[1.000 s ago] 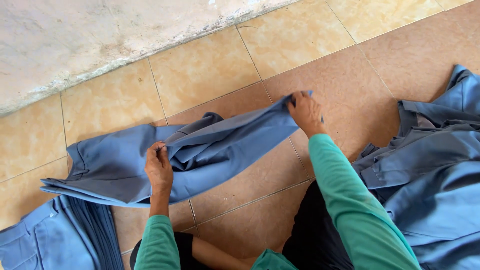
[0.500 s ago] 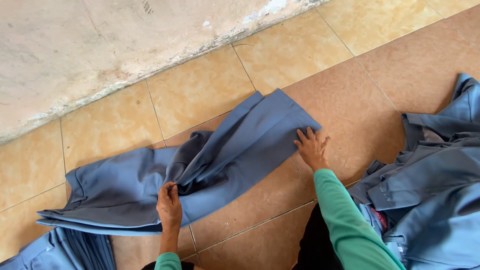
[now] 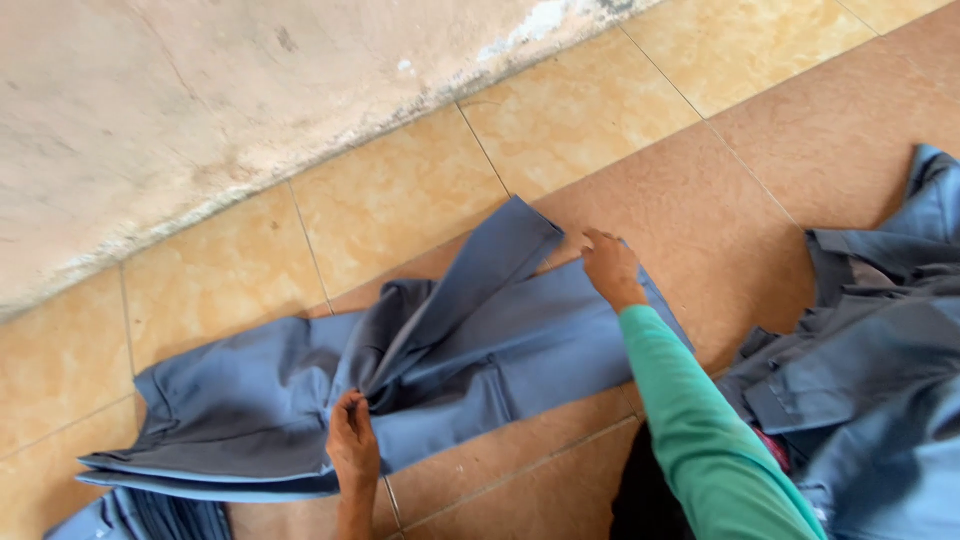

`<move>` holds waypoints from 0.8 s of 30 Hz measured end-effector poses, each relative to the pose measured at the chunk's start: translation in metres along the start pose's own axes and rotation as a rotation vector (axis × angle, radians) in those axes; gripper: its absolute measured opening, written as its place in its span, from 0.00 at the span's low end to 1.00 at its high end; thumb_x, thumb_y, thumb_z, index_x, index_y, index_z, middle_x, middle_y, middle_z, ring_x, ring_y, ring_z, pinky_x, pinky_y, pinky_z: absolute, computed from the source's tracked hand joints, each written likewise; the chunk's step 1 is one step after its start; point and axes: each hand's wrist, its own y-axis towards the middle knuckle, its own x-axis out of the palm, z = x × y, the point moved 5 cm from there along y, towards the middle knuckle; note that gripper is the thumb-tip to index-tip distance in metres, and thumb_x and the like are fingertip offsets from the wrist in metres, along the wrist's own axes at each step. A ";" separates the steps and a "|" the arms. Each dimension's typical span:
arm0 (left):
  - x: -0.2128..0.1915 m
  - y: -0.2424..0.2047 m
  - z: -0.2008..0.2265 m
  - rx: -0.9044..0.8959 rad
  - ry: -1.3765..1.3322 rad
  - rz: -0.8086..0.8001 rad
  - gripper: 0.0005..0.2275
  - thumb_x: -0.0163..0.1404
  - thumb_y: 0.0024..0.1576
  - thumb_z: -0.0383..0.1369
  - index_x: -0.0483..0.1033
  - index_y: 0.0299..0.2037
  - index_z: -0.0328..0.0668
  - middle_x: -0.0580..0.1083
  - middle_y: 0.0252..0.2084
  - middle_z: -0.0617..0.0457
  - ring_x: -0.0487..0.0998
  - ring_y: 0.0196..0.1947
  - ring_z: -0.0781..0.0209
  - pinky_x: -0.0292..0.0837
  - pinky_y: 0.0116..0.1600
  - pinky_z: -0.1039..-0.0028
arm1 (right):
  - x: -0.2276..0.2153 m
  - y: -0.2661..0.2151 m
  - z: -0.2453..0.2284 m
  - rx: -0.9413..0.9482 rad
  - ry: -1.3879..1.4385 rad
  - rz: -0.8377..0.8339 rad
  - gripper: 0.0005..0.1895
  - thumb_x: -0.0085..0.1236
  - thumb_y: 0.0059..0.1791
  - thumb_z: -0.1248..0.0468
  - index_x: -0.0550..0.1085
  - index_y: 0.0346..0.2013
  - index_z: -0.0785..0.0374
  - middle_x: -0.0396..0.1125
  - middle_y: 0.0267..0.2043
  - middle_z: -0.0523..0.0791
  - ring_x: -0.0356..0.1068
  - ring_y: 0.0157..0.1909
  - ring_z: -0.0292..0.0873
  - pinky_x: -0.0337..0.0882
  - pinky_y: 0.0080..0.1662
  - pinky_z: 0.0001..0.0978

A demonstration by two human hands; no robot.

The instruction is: Folding trousers into neat rectangles and stacking them on the floor.

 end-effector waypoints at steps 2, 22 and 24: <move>-0.001 -0.006 -0.008 -0.043 0.006 0.010 0.08 0.52 0.61 0.24 0.74 0.48 0.30 0.79 0.50 0.45 0.81 0.42 0.55 0.77 0.49 0.71 | 0.042 0.045 -0.047 -0.227 0.000 0.052 0.29 0.53 0.50 0.65 0.64 0.67 0.54 0.64 0.63 0.44 0.73 0.47 0.58 0.73 0.47 0.50; -0.029 -0.060 0.019 0.202 -0.102 0.242 0.05 0.47 0.61 0.17 0.69 0.45 0.29 0.71 0.60 0.29 0.75 0.60 0.40 0.70 0.65 0.62 | -0.223 -0.073 -0.085 -0.425 0.440 0.224 0.12 0.60 0.44 0.76 0.77 0.41 0.63 0.73 0.46 0.43 0.72 0.46 0.44 0.71 0.50 0.34; -0.003 -0.096 -0.013 0.224 0.014 0.121 0.06 0.50 0.59 0.19 0.70 0.44 0.32 0.72 0.61 0.33 0.76 0.59 0.41 0.72 0.64 0.60 | -0.201 -0.096 -0.032 -0.367 0.428 0.194 0.13 0.58 0.43 0.77 0.77 0.40 0.64 0.74 0.49 0.42 0.73 0.48 0.44 0.71 0.53 0.33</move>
